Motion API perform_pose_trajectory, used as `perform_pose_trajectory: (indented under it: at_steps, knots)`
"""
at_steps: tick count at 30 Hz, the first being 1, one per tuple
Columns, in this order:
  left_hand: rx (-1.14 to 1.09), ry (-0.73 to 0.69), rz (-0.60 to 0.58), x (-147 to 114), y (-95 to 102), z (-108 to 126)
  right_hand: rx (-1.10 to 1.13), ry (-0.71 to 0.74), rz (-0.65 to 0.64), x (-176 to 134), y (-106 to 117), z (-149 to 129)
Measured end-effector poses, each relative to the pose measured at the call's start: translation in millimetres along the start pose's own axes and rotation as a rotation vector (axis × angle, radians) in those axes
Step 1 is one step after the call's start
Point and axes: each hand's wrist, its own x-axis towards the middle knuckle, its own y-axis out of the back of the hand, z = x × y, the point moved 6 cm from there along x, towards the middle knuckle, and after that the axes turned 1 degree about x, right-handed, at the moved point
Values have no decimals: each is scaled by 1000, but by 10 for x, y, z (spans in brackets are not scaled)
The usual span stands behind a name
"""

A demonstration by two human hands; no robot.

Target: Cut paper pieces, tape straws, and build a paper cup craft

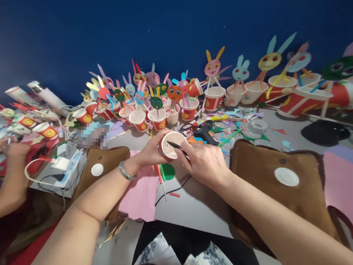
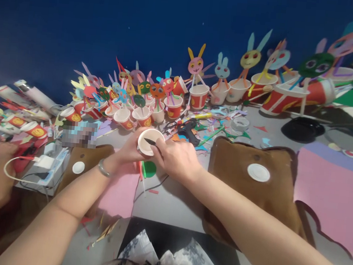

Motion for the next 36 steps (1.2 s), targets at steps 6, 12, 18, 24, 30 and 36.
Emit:
perform_pose_trajectory:
  at_steps: [6,12,18,24,30,36]
  knots:
    - [-12,-83,-51,-13,-50,43,38,-17,-49,-1,-12,7]
    - [-1,-65,-55,-26,-47,30,60,-21,-46,2,-2,4]
    - [-38,-98,-43,-28,-41,47,60,-16,-42,1,0,2]
    - [-29,-55,-57,-26,-54,24,68,-12,-25,2,-2,-3]
    - [10,-77,-44,-12,-52,86,69,-12,-11,1,-10,1]
    - [-24,-41,-74,-8,-80,105,52,-12,-4,10,-22,3]
